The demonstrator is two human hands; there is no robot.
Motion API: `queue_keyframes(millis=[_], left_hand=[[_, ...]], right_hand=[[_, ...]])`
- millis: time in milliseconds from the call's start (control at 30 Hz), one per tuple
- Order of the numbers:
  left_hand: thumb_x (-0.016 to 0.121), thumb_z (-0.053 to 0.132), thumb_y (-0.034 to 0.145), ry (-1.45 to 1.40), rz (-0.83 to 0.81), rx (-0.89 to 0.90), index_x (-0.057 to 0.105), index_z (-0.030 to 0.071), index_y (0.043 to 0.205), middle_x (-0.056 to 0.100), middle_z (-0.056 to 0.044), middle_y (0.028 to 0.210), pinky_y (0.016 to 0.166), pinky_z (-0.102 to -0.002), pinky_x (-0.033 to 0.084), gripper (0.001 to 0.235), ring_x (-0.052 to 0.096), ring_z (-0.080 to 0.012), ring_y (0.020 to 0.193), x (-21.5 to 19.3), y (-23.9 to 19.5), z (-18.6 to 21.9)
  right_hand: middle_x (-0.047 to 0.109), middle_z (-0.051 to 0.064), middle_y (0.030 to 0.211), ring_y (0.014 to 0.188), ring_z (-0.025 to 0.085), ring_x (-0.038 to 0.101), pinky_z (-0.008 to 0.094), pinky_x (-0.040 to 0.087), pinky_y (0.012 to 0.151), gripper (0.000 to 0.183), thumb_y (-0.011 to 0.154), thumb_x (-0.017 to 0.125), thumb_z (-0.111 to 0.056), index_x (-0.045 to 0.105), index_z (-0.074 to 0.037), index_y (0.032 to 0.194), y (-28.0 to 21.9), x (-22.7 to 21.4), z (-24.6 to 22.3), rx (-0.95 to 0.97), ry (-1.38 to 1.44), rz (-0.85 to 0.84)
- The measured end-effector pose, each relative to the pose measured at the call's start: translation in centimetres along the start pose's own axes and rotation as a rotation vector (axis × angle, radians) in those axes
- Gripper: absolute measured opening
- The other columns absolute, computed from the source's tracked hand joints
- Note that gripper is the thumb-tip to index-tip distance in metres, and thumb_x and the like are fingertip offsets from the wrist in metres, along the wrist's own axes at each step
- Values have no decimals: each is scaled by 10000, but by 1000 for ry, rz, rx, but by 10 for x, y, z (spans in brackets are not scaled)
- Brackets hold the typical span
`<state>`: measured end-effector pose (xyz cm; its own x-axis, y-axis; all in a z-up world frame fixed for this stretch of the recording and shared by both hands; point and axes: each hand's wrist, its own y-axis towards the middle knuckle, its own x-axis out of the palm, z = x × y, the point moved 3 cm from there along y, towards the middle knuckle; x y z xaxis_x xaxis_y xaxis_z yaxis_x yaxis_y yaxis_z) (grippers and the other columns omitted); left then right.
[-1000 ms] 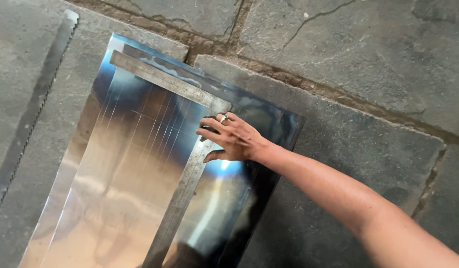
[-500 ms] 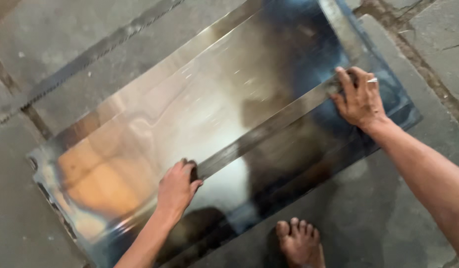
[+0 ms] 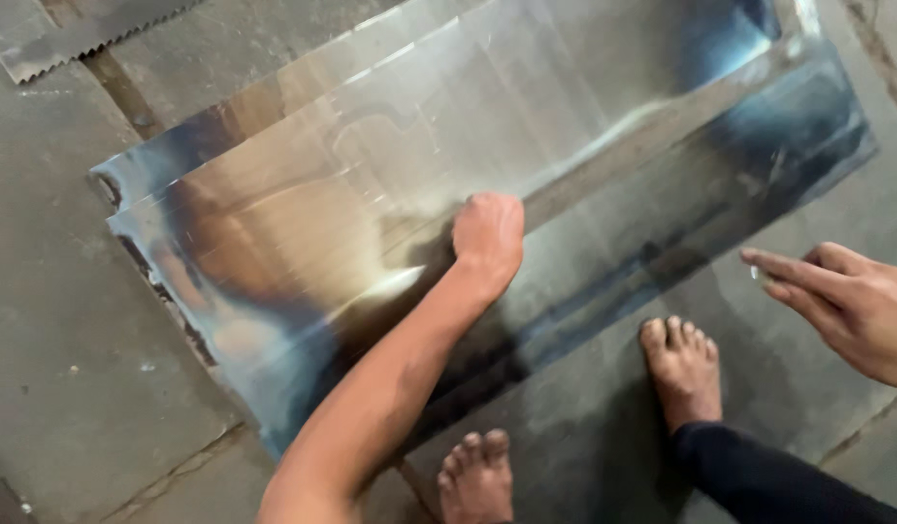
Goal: The person marks lines onto a large metal sheet using a framing square and a white marking tool while an assistant helps hold the square in place on the floor.
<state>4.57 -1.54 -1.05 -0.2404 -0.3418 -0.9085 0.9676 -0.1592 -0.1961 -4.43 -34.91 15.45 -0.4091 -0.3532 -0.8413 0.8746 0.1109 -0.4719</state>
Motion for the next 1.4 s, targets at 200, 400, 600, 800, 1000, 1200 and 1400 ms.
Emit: queue_keyframes(millis=[200, 400, 600, 800, 1000, 1200, 1400], left_hand=[[811, 53, 738, -2, -103, 12, 802, 96, 876, 761, -151, 982, 796, -406, 606, 145, 747, -330, 962, -23, 19, -14], [989, 170, 566, -109, -309, -45, 803, 75, 944, 759, -162, 1021, 856, -397, 594, 431, 745, -314, 1006, -47, 13, -22], [982, 159, 568, -132, -356, -89, 793, 81, 909, 754, -153, 1011, 830, -363, 606, 398, 738, -292, 1014, -53, 17, -25], [988, 148, 550, -117, -402, -84, 780, 72, 918, 752, -149, 1019, 817, -350, 609, 430, 736, -281, 1023, -52, 22, -24], [987, 143, 541, -141, -397, -104, 776, 74, 894, 753, -145, 1015, 816, -351, 612, 417, 735, -280, 1030, -49, 24, -26], [904, 61, 597, -143, -349, -89, 792, 70, 853, 761, -157, 958, 775, -360, 637, 280, 763, -285, 972, -42, 28, -28], [921, 125, 568, -187, -289, -71, 781, 44, 852, 748, -213, 928, 818, -381, 619, 327, 766, -322, 944, -42, 12, -27]], right_hand=[[716, -19, 872, 731, 204, 735, 370, 589, 630, 551, 720, 718, -344, 754, -433, 1263, -44, -11, -75, -369, 137, -74], [725, 117, 820, 737, 331, 703, 450, 542, 685, 193, 843, 772, -331, 825, -170, 936, 41, -9, -215, -402, 569, 78], [736, 85, 947, 765, 252, 719, 348, 571, 685, 148, 920, 795, -79, 775, -118, 1062, 91, 36, -284, -310, 998, 681], [696, 89, 893, 735, 239, 687, 342, 555, 656, 207, 903, 807, -19, 774, -98, 1092, 92, 51, -285, -358, 941, 789], [681, 112, 861, 719, 277, 681, 373, 551, 646, 174, 920, 789, -75, 774, -102, 1092, 93, 45, -287, -335, 860, 673], [742, 138, 876, 764, 350, 710, 473, 557, 691, 180, 856, 815, -284, 801, -109, 896, 109, 31, -293, -454, 429, -3], [800, 77, 892, 845, 231, 766, 377, 596, 808, 312, 731, 867, -396, 838, -153, 924, 61, -1, -261, -439, 506, -688]])
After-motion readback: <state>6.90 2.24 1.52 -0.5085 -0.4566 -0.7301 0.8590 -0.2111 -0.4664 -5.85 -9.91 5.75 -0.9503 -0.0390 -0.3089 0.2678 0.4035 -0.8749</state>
